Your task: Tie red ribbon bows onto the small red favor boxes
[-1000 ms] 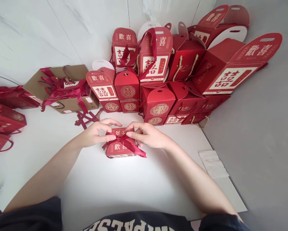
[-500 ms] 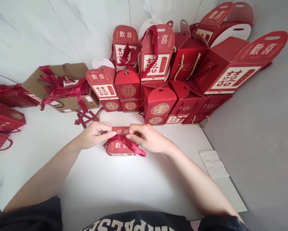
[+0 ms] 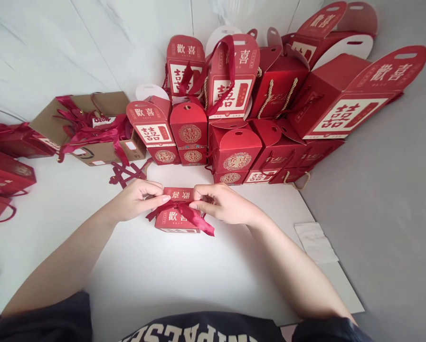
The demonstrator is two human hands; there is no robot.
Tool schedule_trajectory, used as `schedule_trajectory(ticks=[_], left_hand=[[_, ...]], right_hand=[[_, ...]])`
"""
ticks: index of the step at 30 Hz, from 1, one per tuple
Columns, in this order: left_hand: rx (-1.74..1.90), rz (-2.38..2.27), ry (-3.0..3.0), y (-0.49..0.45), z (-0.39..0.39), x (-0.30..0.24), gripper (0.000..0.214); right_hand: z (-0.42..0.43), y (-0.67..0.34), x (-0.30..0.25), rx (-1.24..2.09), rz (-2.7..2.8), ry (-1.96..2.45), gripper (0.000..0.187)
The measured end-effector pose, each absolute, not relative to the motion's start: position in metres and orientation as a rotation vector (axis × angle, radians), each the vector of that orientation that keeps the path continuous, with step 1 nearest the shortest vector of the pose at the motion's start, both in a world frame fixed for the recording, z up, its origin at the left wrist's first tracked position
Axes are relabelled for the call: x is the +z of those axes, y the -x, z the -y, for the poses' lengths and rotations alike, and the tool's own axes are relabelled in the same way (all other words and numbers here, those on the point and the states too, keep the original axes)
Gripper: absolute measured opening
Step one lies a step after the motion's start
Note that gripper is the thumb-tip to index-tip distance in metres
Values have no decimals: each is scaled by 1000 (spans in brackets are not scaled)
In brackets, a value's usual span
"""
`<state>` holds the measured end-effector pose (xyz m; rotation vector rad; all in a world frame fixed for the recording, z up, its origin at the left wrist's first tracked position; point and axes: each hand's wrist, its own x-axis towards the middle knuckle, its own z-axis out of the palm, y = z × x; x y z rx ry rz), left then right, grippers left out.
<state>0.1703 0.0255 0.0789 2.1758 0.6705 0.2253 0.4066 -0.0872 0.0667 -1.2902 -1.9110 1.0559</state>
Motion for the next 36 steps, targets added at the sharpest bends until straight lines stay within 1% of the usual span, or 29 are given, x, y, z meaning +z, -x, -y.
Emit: schedule_trajectory(ticks=[5,8,11,14,20,23,26,28,30,31,33,34,36], left_hand=[[36,-717,-2082,-169,-29,80,45],[55,-769,-2112,-174,-22,77,49],[167,-924,-2215,-181,-11,70,58],[187,-1025,-2267,-185,-6,63,65],[107,-1092,-2308,-187,-6,64,70],[79,-1109,-2314,-188,-5,66,71],[30,-1026,-2228,-184,-7,70,66],[-10,-886,-2133,-178,-11,76,54],[39,-784,-2073,-169,-15,83,39],[91,-779,-2072,-165,-17,86,37],[174,-849,-2112,-157,-20,89,42],[169,-901,-2133,-154,-20,89,42],[45,-973,-2123,-149,-20,86,40]], right_hand=[[85,-413,66,1169,1928,1242,31],[84,-415,67,1228,1907,1205,31],[84,-411,67,1062,1893,1239,32],[82,-403,63,877,1853,1240,29],[73,-395,45,875,1758,1173,23],[68,-393,34,803,1717,1166,21],[66,-391,30,767,1675,1210,17],[68,-393,34,818,1681,1212,16],[70,-396,39,913,1693,1183,18],[71,-397,43,963,1691,1165,20],[72,-400,47,1055,1674,1145,24],[73,-401,48,1092,1662,1142,25],[72,-402,47,1149,1646,1141,28]])
